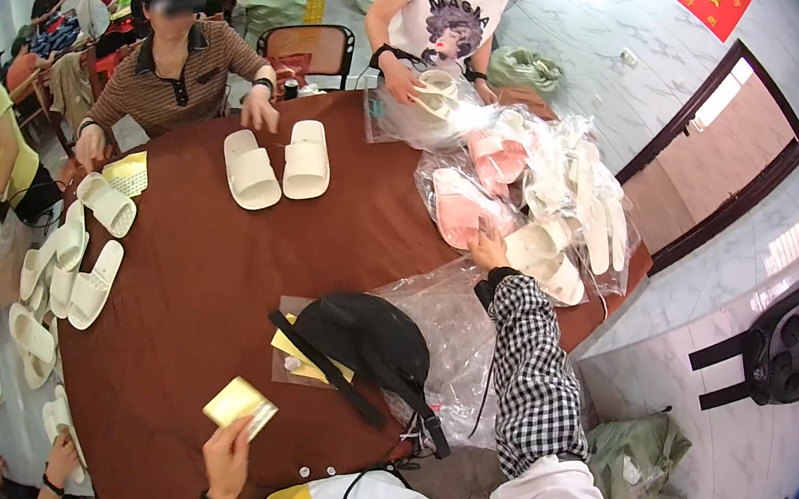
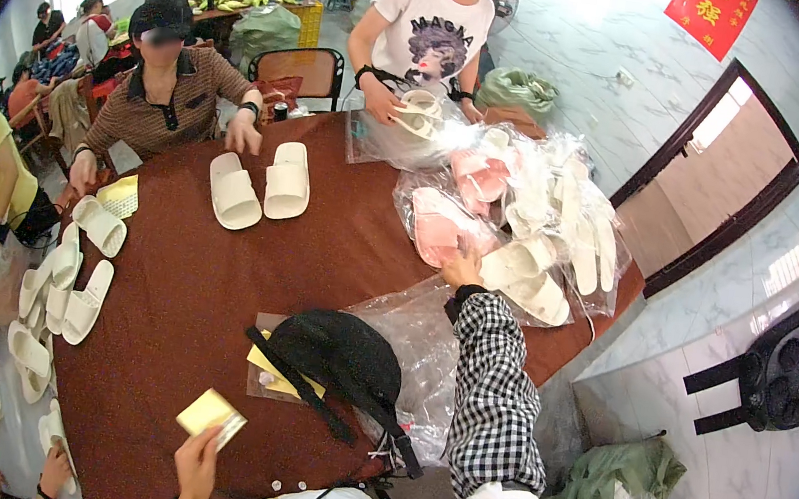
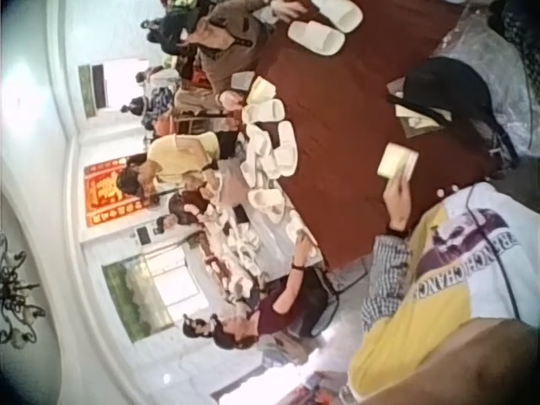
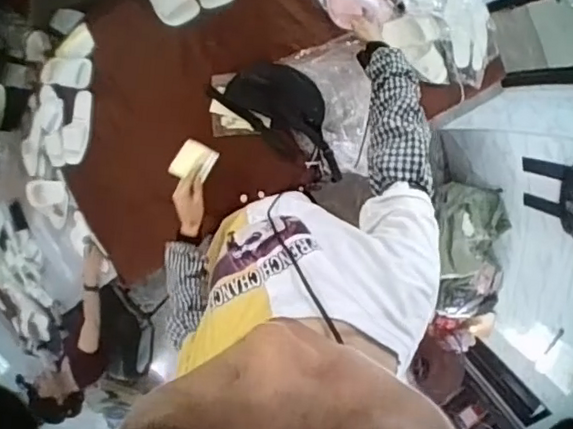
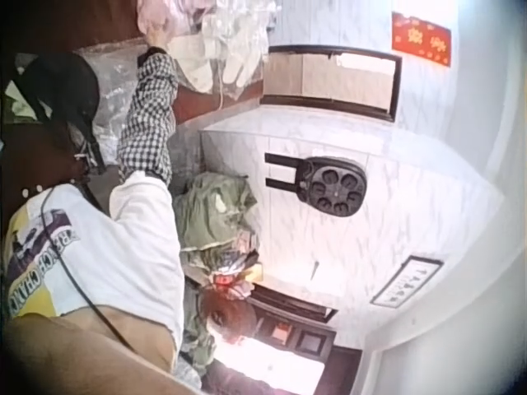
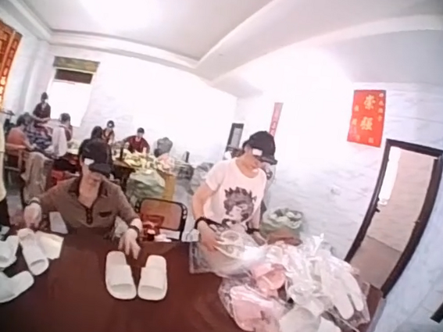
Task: Recorder labels and bags pairs of white sandals in a manufacturing setting.
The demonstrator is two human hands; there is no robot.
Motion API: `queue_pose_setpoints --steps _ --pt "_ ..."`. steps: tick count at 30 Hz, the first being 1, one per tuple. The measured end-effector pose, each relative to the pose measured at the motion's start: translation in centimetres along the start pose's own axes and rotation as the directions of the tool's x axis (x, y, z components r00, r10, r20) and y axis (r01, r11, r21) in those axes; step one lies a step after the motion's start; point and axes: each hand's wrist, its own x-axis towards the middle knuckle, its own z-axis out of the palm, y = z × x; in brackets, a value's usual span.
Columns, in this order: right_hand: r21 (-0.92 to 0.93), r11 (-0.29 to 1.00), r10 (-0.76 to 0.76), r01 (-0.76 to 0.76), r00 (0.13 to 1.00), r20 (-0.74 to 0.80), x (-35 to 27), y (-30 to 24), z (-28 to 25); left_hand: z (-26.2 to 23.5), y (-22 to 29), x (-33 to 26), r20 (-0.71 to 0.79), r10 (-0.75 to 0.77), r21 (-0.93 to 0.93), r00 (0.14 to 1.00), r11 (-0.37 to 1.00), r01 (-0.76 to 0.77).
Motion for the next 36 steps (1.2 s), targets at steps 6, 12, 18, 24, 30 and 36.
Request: queue_pose_setpoints --steps 6,12,18,24,30,36 --pt "-0.04 0.991 -0.116 0.127 0.672 -0.731 1.2 16.1 -8.9 -5.1 -1.3 -5.0 -0.12 -0.305 -0.003 0.945 0.952 0.307" --pt "0.692 0.676 0.201 0.254 0.84 -0.504 -3.0 14.5 -20.6 -5.4 -2.0 -6.1 -0.179 -0.323 -0.002 0.929 0.945 0.328" --pt "0.786 0.48 0.237 0.389 0.805 -0.543 -10.8 6.2 -29.7 -3.3 -4.1 -4.9 -0.199 -0.235 -0.121 0.952 0.969 0.214" --pt "0.794 0.236 0.116 0.559 0.796 -0.595 -12.5 1.0 -32.8 -2.6 -3.4 -3.9 -0.109 -0.161 -0.102 0.981 0.983 0.15" --pt "0.521 0.71 -0.031 0.474 0.76 -0.649 -17.5 -1.2 -28.6 -2.8 -2.5 -4.4 -0.138 -0.15 -0.075 0.979 0.987 0.14" --pt "0.8 0.481 -0.272 0.359 0.928 -0.253 -27.9 2.7 -20.4 -2.4 -3.7 -4.9 -0.131 -0.165 -0.083 0.978 0.984 0.155"
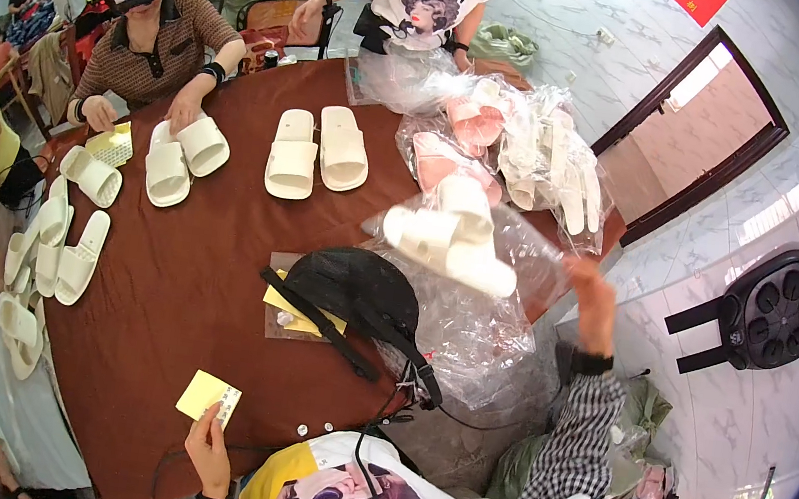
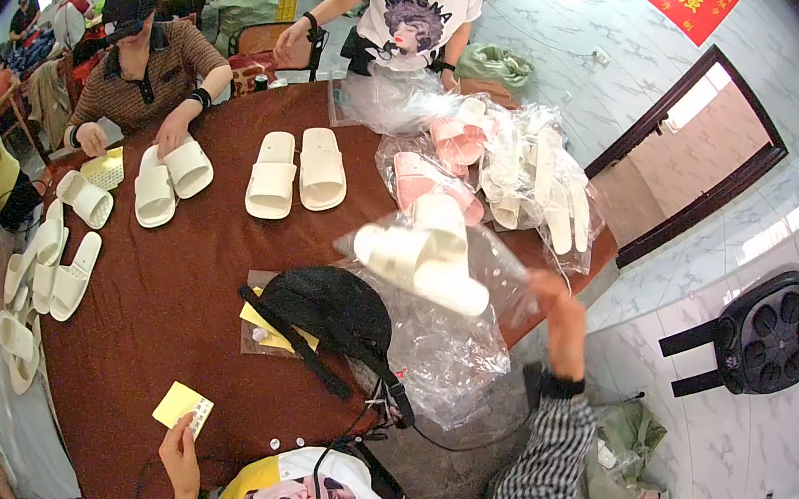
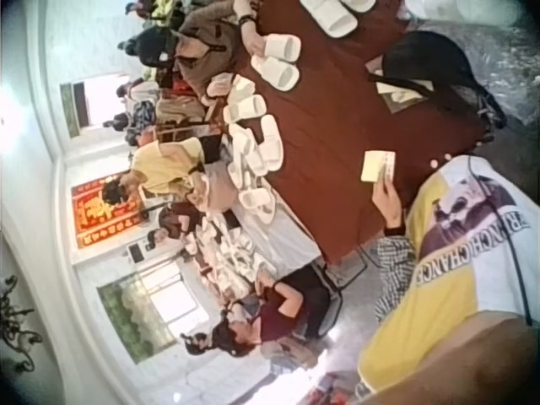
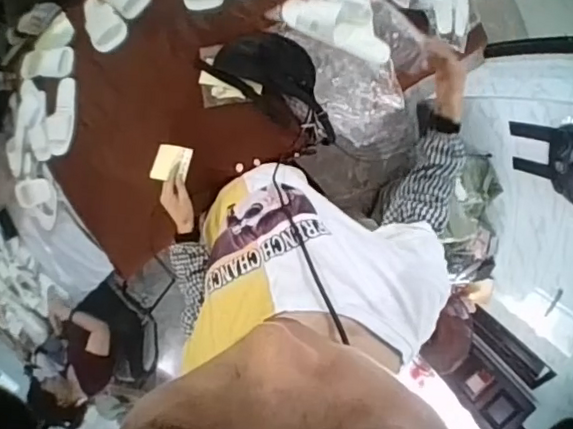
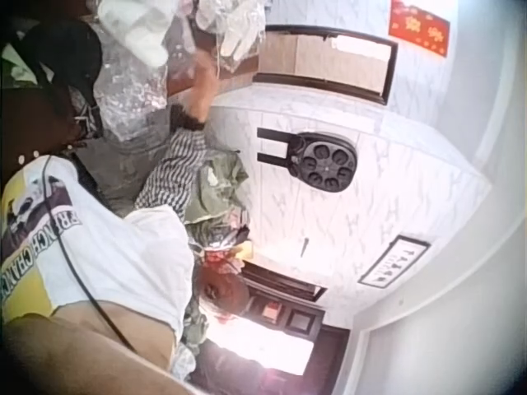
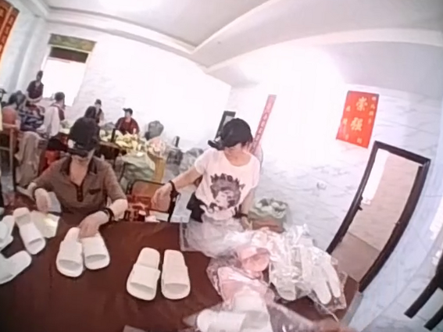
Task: Recorder labels and bags pairs of white sandals in a manufacturing setting.
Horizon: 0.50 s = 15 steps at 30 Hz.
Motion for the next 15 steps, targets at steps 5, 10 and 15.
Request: queue_pose_setpoints --steps 5,10,15 --pt "-0.61 0.777 -0.061 -0.153 0.947 -0.316 -5.1 1.0 7.9 0.9 1.5 1.5 0.075 0.057 -0.034 0.996 0.998 -0.054" --pt "0.177 0.862 0.474 -0.475 0.628 -0.617 -11.5 11.9 6.5 3.2 3.9 3.8 0.176 0.131 -0.059 0.976 0.991 -0.122" --pt "-0.062 0.858 0.488 -0.509 0.848 -0.209 -7.7 13.9 5.3 6.5 6.1 7.8 0.175 0.295 -0.183 0.939 0.947 -0.263"
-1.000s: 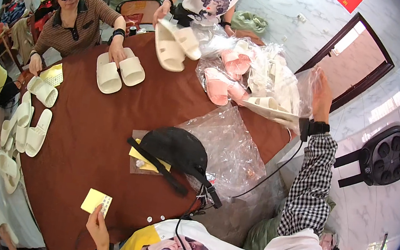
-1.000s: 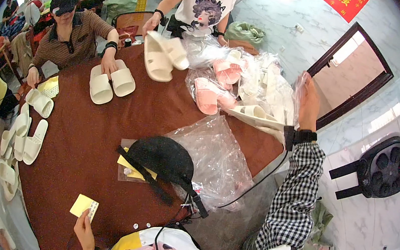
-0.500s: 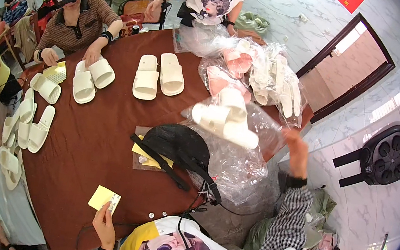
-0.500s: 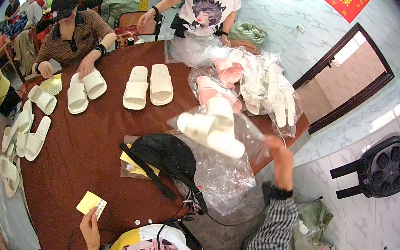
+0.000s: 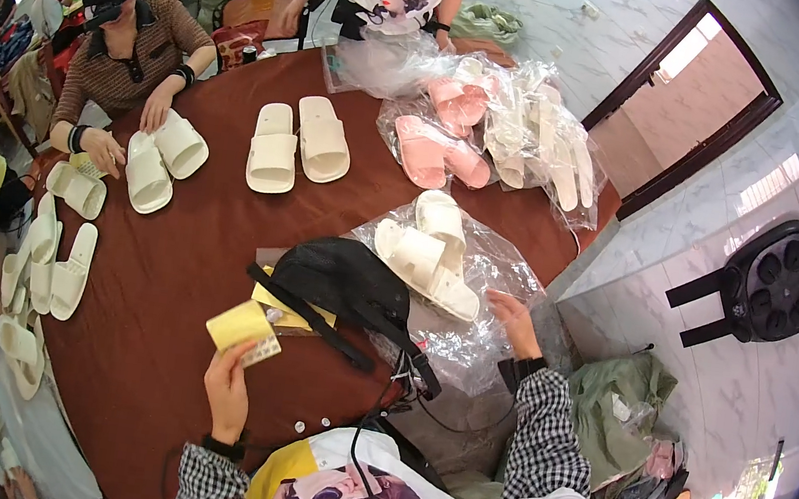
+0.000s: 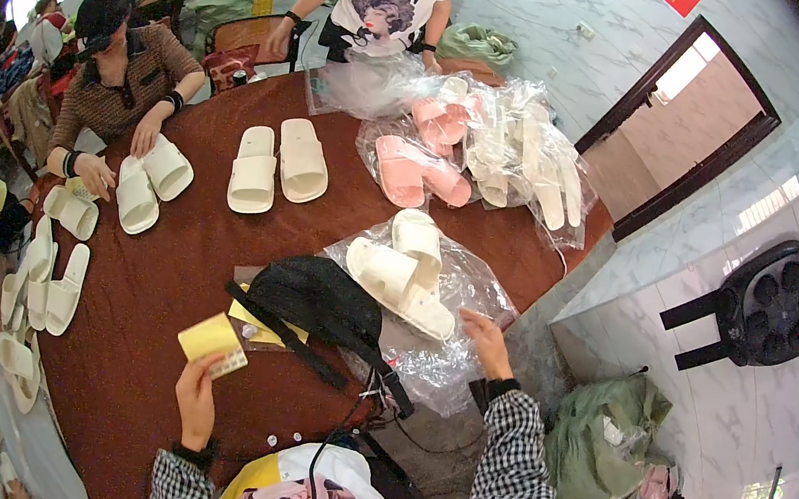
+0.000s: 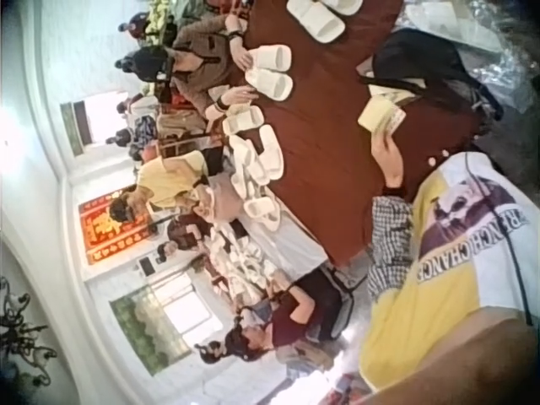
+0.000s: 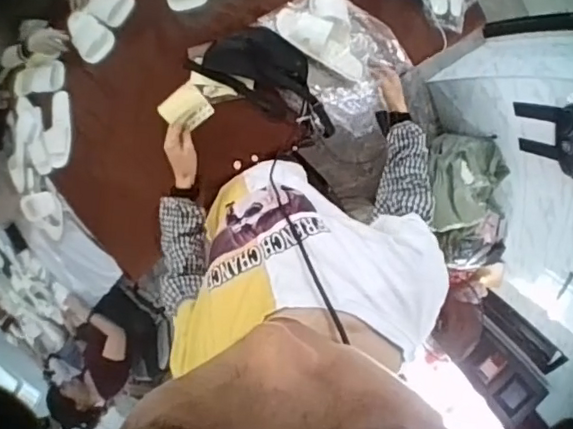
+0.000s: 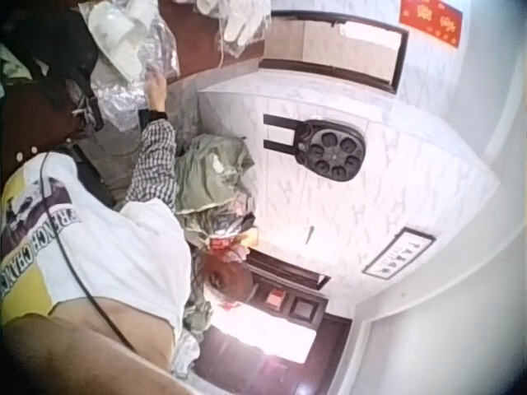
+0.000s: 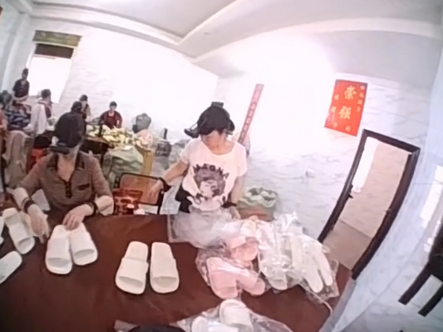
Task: Recorder labels and bags pairs of white sandals in a manufacturing setting.
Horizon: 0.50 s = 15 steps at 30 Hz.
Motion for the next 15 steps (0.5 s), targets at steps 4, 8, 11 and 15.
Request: queue_pose_setpoints --steps 4,8,11,15 --pt "-0.319 0.902 -0.139 0.292 0.894 0.427 6.0 0.4 -0.2 4.2 -0.7 5.0 0.038 -0.11 -0.268 0.993 0.956 0.116" --pt "-0.167 0.946 -0.196 0.279 0.9 0.39 10.7 2.8 2.4 10.2 -0.5 9.2 0.227 -0.025 -0.103 0.974 0.993 0.049" --pt "-0.273 0.726 -0.486 0.631 0.752 0.445 13.4 2.4 7.2 12.1 -1.2 11.5 0.339 -0.004 -0.038 0.941 0.999 0.018" --pt "-0.424 0.703 -0.444 0.571 0.818 0.367 17.4 6.2 9.7 16.2 -2.4 14.8 0.392 0.092 0.057 0.915 0.991 -0.124"
